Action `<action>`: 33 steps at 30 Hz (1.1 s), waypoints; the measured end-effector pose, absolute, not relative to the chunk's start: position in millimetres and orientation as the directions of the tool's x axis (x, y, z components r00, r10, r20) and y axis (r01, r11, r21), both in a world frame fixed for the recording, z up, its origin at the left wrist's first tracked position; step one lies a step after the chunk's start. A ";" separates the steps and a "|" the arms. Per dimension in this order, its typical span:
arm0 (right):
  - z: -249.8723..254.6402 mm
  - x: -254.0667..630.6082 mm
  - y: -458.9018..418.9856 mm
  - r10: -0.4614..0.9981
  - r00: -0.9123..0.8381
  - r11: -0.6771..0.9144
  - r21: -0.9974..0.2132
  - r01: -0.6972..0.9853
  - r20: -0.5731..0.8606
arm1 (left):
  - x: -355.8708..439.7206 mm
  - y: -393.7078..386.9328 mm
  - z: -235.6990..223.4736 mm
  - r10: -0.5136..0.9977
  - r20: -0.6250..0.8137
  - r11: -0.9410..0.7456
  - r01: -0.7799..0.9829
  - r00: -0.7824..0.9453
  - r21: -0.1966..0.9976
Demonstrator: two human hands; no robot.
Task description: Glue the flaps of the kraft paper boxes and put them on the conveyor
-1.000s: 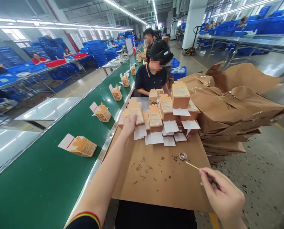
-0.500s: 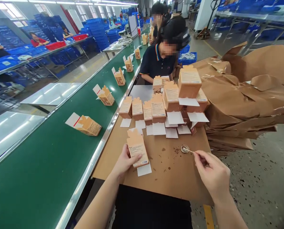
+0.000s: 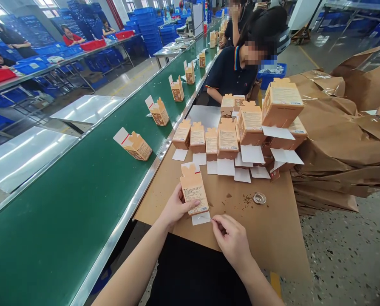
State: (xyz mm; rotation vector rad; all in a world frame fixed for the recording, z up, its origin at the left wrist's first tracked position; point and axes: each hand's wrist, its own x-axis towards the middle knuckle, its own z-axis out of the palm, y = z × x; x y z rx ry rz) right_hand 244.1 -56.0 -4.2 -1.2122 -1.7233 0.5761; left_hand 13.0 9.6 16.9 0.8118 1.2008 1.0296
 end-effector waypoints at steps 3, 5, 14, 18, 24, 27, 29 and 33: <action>3.3 261.8 -61.1 0.910 -0.051 0.385 -0.789 0.479 0.412 | 13.6 5.2 17.3 0.947 -0.313 0.320 -0.177 0.067 0.931; 9.5 274.9 -67.7 0.910 -0.008 0.368 -0.799 0.476 0.414 | 13.8 -1.8 15.7 0.958 -0.277 0.285 -0.124 0.079 0.950; 26.0 304.9 -95.4 0.918 0.133 0.269 -0.833 0.484 0.374 | 20.9 -44.8 -12.4 0.989 -0.149 0.146 0.248 -0.004 0.958; 26.0 302.1 -97.2 0.923 0.121 0.270 -0.838 0.474 0.366 | 13.4 -40.4 -10.6 0.991 -0.104 0.126 0.336 -0.083 0.933; 13.9 306.3 -97.5 0.925 0.132 0.251 -0.833 0.493 0.357 | -76.3 -22.5 13.5 0.773 0.071 0.338 0.504 -0.630 0.795; 5.3 308.3 -98.3 0.926 0.129 0.247 -0.826 0.506 0.356 | -130.8 -18.7 19.4 0.606 0.096 0.467 0.451 -0.789 0.760; 1.5 308.5 -97.8 0.925 0.136 0.240 -0.822 0.516 0.355 | -157.1 -14.9 18.6 0.553 0.091 0.487 0.410 -0.828 0.771; 0.1 309.3 -92.9 0.933 0.115 0.236 -0.819 0.522 0.342 | -186.2 2.9 16.2 0.542 0.057 0.499 0.375 -0.838 0.781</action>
